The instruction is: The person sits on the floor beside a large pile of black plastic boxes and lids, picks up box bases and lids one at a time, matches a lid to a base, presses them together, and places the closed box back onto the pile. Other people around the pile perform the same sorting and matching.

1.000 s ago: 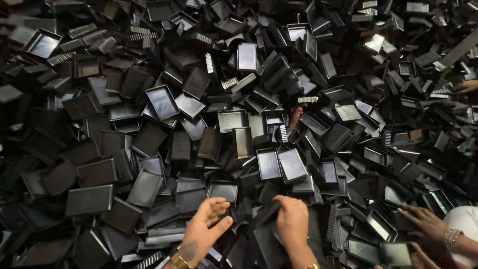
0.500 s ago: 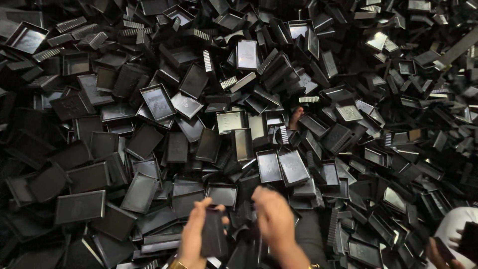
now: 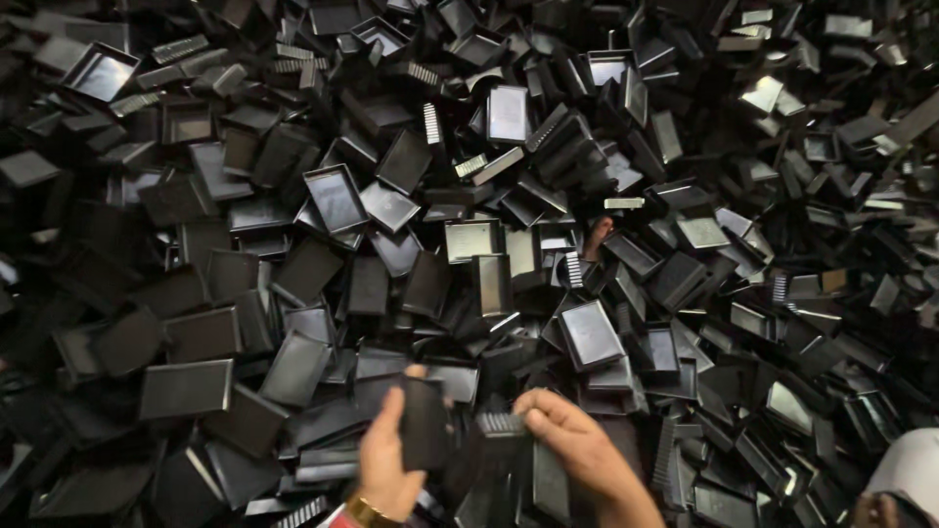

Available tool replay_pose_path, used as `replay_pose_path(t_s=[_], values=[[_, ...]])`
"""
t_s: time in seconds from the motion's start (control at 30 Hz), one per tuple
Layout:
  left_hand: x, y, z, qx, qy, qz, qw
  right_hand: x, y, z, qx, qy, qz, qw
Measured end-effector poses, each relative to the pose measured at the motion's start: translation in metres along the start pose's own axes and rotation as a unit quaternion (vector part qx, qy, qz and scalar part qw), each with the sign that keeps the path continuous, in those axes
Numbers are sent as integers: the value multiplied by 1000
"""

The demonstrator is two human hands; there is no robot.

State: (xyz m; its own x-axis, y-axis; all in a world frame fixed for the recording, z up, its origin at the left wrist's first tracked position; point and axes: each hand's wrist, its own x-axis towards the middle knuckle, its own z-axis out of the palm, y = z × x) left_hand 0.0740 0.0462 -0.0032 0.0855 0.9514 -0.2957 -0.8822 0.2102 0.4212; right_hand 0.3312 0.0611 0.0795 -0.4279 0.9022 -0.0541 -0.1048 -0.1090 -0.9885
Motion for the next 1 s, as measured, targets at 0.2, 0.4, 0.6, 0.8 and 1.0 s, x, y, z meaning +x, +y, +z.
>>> replay_pose_path(t_s=[0.2,0.4,0.6,0.8,1.0], values=[[-8,-60,4,-74,31,-56,995,27,73,75,-211,337,-106,911],[-7,-45,-7,-83,148,-20,985,13,97,90,-292,235,-99,922],[-20,8,8,-93,103,23,990,16,86,92,-324,5,-197,926],[-34,13,24,49,-10,88,995,10,63,84,216,129,19,968],[-38,-6,26,114,-12,84,990,5,53,94,109,120,-30,986]])
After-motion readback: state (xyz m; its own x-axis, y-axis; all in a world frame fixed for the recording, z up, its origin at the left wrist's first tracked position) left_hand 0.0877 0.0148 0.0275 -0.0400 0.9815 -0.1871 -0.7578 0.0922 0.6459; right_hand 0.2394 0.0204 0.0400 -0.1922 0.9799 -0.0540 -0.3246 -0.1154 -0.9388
